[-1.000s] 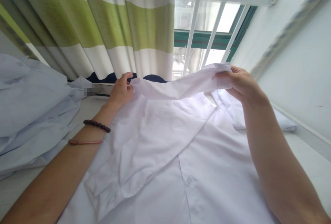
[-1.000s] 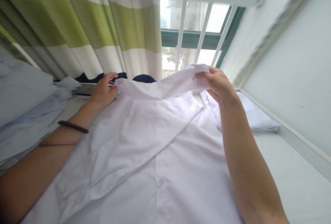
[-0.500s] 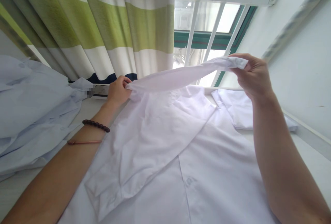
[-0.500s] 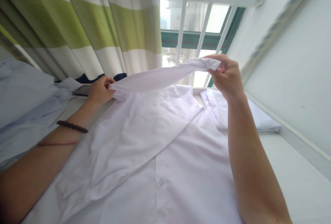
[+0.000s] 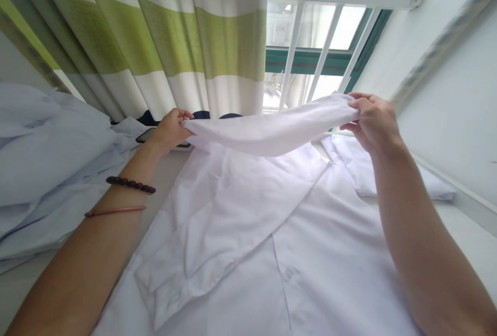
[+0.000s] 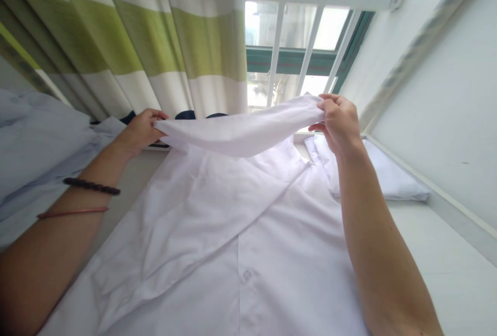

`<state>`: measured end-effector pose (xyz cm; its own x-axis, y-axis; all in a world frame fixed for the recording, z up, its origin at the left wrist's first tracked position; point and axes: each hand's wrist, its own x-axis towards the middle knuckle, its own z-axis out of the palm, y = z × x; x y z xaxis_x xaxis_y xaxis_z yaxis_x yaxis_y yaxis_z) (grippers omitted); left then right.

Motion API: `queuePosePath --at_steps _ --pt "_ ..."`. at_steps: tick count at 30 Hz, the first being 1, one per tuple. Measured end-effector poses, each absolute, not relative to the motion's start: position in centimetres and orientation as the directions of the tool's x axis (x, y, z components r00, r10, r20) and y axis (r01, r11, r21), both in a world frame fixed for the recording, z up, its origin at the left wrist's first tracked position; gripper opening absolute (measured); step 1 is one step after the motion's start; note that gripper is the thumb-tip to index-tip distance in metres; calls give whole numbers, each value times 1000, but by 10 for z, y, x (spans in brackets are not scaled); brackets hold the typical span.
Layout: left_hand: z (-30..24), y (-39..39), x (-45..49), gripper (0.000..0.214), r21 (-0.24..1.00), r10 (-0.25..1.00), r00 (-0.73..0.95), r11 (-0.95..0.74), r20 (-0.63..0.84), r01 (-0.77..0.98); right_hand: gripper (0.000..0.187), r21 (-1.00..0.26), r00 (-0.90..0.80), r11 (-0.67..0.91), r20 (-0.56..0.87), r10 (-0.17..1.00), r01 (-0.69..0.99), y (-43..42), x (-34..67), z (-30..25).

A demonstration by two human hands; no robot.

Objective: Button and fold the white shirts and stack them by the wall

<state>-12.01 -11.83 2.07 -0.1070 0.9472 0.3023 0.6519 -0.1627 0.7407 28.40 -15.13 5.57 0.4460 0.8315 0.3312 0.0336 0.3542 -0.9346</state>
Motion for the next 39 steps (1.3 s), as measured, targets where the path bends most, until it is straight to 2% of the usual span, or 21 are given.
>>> queuePosePath --at_steps 2,5,8,10,12,15,18,20,23,27,29,32,35,37,39 --pt "25 -123 -128 46 783 984 105 -177 142 596 23 -955 428 293 283 858 44 -150 286 53" --pt "30 -130 -139 57 759 940 337 -177 -59 626 38 -966 362 222 255 896 132 -150 290 48" --pt "30 -132 -143 58 671 891 382 -127 -247 731 46 -942 198 98 169 966 322 -152 295 45" --pt "28 -131 -141 52 610 882 342 -81 -325 788 43 -864 75 7 52 996 503 -155 298 45" --pt "26 -128 -138 41 587 901 289 -48 -325 808 40 -760 -5 -61 -83 997 647 -160 298 44" --pt "24 -126 -134 24 539 947 244 -97 -208 837 45 -698 -81 -93 -212 974 710 -163 295 43" --pt "25 -127 -128 25 411 953 293 -239 -74 880 60 -719 -66 -109 -212 975 687 -161 295 40" --pt "26 -130 -122 34 368 935 345 -292 -84 882 70 -711 -17 -133 -200 980 690 -157 296 36" --pt "24 -135 -105 51 338 893 412 -337 -180 879 67 -703 -53 -29 -96 994 711 -152 297 32" --pt "9 -137 -78 79 314 840 487 -408 -237 857 44 -686 -154 279 239 959 672 -153 290 38" --pt "1 -135 -69 81 298 845 492 -425 -208 855 42 -655 -142 395 405 903 645 -155 286 43" --pt "-2 -134 -64 59 254 864 492 -455 -105 854 48 -658 -81 532 587 806 533 -159 284 49" --pt "9 -135 -67 30 221 872 487 -486 54 846 29 -664 -35 633 678 734 397 -160 288 51" --pt "21 -139 -71 20 262 878 451 -478 158 839 15 -646 0 688 729 685 330 -161 293 51" --pt "32 -144 -76 20 349 889 439 -456 131 819 17 -652 36 715 745 666 252 -162 300 52"
